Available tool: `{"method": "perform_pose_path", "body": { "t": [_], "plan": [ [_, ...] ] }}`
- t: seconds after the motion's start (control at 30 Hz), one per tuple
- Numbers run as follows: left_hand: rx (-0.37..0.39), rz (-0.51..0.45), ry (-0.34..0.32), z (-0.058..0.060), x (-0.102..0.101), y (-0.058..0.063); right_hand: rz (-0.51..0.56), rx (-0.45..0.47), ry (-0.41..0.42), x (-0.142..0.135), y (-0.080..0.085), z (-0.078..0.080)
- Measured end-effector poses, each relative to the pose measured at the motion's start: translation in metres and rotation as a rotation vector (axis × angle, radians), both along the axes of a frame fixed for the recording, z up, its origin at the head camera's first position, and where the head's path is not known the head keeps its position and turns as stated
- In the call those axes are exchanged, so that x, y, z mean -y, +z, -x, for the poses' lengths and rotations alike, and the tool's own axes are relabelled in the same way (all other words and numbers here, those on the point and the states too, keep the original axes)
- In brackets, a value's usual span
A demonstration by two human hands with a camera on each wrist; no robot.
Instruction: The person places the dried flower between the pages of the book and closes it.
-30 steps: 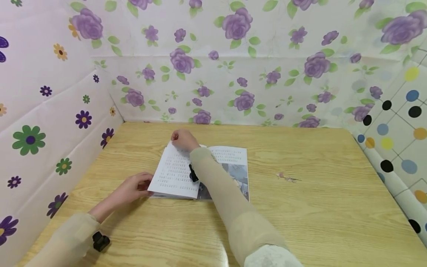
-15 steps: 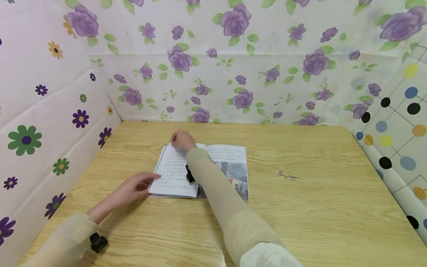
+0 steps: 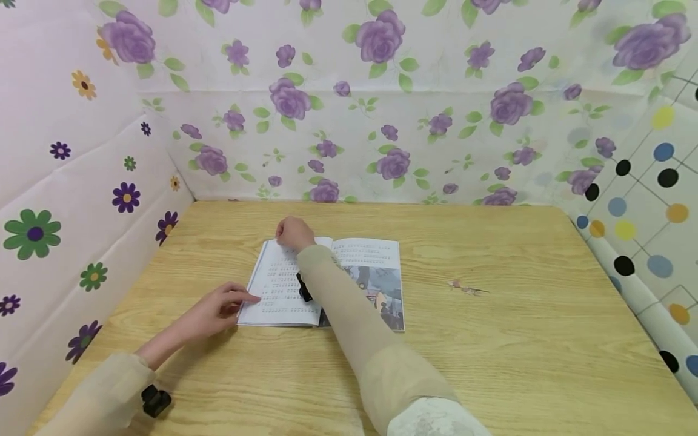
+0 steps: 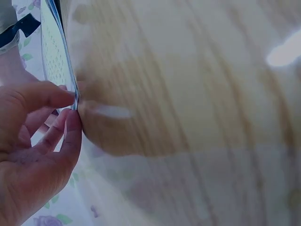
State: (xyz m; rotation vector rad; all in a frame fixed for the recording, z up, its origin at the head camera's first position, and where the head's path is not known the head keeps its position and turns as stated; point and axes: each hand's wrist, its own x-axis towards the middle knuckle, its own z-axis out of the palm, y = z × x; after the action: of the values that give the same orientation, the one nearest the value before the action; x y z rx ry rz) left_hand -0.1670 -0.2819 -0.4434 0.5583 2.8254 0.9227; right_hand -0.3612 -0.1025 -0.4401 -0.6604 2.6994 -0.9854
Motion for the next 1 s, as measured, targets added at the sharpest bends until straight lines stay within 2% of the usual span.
{"method": "perform_pose_path", "body": {
  "t": [0.23,0.37,0.57,0.83,1.0],
  "plan": [
    [-0.036,0.013,0.006,-0.001,-0.004,-0.001,-0.056,0.006,-0.061,0.0,0.002,-0.003],
    [-0.041,0.027,0.009,0.0,-0.005,-0.002,-0.082,-0.006,-0.051,0.0,0.006,-0.006],
    [-0.038,0.033,-0.01,0.001,-0.004,-0.002,-0.112,-0.023,-0.006,-0.001,0.01,-0.009],
    [-0.023,0.043,-0.027,0.003,-0.004,0.0,-0.134,0.005,0.115,-0.012,0.013,-0.004],
    [-0.021,0.052,-0.027,0.004,-0.004,0.0,-0.155,-0.018,0.161,-0.022,0.02,-0.002]
  ]
}}
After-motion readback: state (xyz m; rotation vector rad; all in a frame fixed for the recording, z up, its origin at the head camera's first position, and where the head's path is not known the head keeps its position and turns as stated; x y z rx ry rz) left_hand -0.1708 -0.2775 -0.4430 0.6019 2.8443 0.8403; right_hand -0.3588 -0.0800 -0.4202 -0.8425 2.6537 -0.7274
